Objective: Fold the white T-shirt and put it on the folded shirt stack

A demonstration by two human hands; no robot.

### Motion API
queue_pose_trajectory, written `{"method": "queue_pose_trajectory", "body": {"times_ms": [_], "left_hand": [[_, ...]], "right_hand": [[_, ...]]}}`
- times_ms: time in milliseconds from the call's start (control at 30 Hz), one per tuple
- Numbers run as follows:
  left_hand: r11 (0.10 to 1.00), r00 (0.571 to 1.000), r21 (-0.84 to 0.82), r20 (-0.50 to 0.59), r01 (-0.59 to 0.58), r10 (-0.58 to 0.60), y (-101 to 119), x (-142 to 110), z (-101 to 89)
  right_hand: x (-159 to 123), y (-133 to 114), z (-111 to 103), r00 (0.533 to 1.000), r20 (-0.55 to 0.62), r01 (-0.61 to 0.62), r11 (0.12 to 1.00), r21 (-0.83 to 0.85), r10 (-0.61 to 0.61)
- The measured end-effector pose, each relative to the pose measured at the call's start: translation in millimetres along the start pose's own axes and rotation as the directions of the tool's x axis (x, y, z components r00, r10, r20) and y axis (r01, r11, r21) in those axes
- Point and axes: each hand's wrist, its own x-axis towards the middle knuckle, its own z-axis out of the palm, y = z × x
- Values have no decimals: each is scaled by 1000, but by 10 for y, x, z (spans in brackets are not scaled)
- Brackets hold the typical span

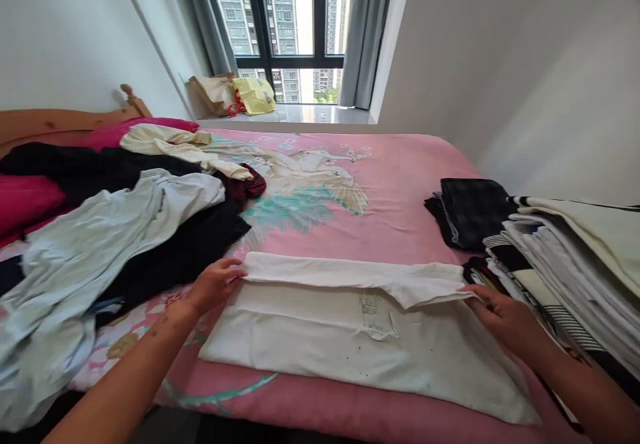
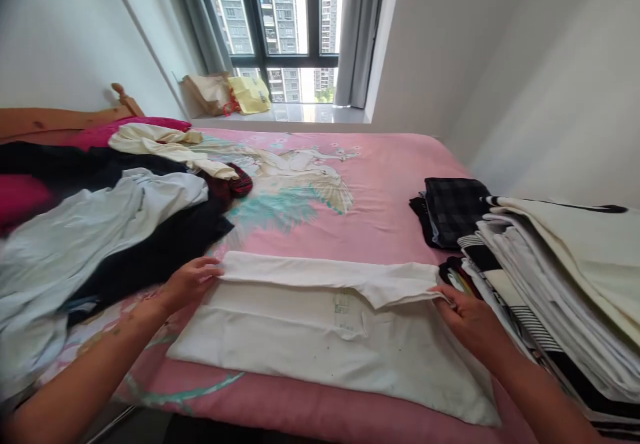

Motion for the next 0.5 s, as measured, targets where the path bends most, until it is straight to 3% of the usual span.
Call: {"method": "queue_pose_trajectory", "body": {"times_ms": [67, 167, 267, 400, 500], "left_hand": [[1000, 998, -7, 55, -1, 1, 72, -96, 11], [1000, 999, 5, 42, 14, -14, 128, -184, 41], [999, 999, 30, 40, 11, -12, 88, -210, 60], [998, 994, 25, 99, 52, -54, -63, -180, 108], [994, 998, 91, 21, 57, -59, 0, -150, 143]], "right_hand": [[-72, 172, 171, 997, 34, 67, 997, -35, -66], [-128, 267, 342, 977, 12, 212, 971, -114, -212], [-145, 113, 280, 949, -21, 303, 927, -222, -315], [-166, -126, 110, 942, -58, 301, 907, -294, -331], [-220, -157, 117, 949, 6, 300, 896, -327, -315]]}}
